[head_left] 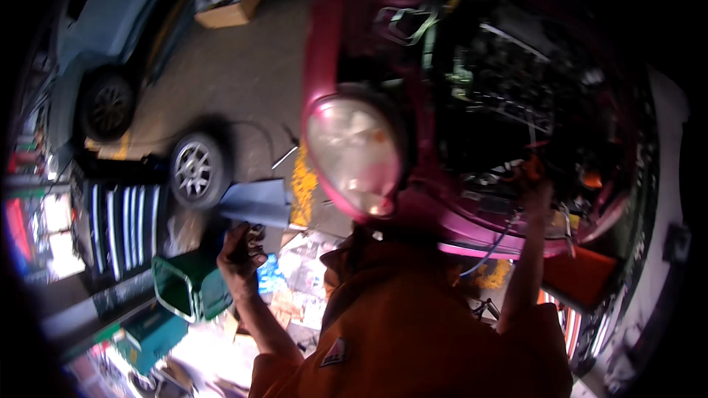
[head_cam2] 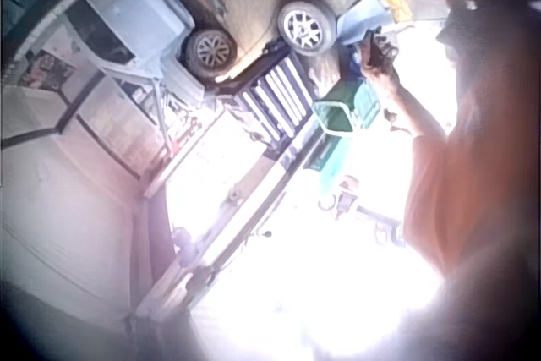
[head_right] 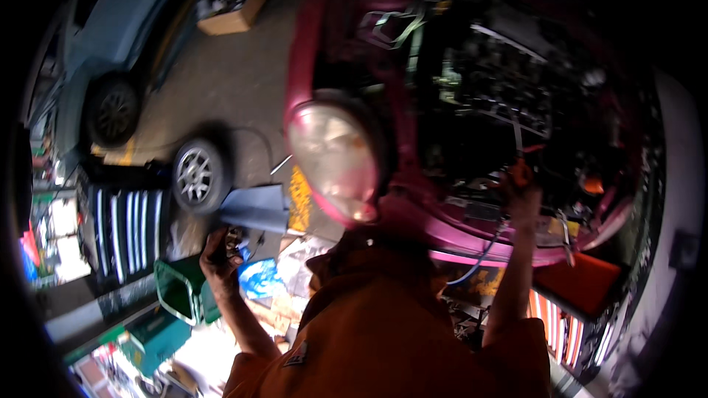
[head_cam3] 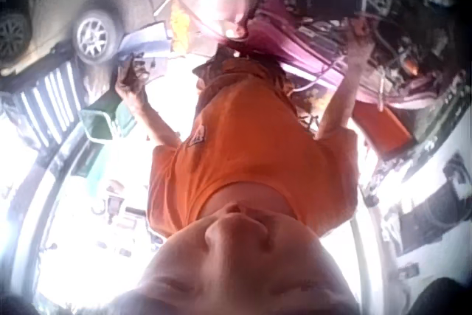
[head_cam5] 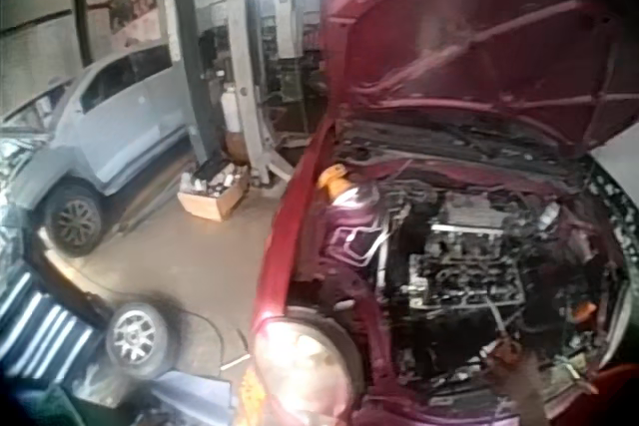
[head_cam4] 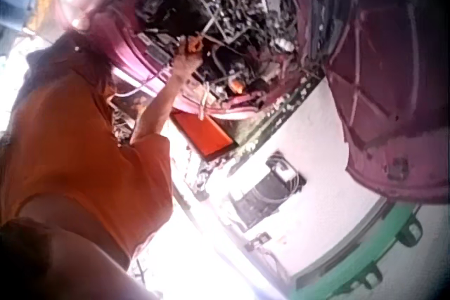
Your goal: The person uses a socket wrench to tighten bolts on a car engine's cylinder head assembly. They also handle a camshaft gear and apply a liquid from a bottle to the engine components.
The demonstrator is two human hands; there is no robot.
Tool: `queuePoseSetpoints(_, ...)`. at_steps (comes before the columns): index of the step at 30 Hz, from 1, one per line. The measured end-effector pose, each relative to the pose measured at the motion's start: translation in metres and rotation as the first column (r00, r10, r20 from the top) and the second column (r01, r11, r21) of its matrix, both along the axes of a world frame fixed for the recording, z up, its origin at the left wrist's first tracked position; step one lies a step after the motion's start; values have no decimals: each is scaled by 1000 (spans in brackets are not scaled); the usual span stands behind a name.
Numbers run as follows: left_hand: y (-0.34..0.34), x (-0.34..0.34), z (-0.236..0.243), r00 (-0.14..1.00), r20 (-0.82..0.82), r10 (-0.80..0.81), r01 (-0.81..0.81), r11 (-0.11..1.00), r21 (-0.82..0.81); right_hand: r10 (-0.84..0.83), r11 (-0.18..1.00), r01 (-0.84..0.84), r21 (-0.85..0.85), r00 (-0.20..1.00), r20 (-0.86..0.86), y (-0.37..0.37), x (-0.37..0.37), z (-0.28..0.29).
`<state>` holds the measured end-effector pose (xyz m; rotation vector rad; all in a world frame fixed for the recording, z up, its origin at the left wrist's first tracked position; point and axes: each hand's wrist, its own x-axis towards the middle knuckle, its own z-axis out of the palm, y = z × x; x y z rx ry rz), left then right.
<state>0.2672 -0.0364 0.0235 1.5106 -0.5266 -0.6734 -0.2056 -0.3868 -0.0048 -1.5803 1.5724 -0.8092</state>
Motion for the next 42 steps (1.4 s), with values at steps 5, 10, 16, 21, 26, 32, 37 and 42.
queuePoseSetpoints(5,-6,-1,-75,652,623,-432,-200,695,691,86,992,-97,-86,989,-123,-9,-15,-19)
queuePoseSetpoints(10,31,-14,-127,613,624,-484,-391,501,772,8,991,-9,134,1000,10,9,-2,-11)
queuePoseSetpoints(16,13,-35,-87,890,420,-179,-203,668,716,139,943,-217,-253,946,-294,3,-18,-40)
queuePoseSetpoints(21,16,-33,-85,933,353,-74,-127,848,515,164,986,-162,29,964,-211,-3,-17,-52)
queuePoseSetpoints(26,-20,-53,-30,994,101,43,-72,947,313,194,980,-146,132,834,-517,-5,-14,-55)
queuePoseSetpoints(32,-55,-60,14,900,418,-121,-86,892,443,195,978,-207,1,921,-336,-8,-26,-76)
queuePoseSetpoints(37,-68,-71,31,930,351,-108,-57,903,427,215,967,-185,174,961,-173,-11,-23,-58)
queuePoseSetpoints(42,-62,-75,22,909,391,-143,-31,913,407,187,980,-196,28,868,-460,-9,-12,-56)
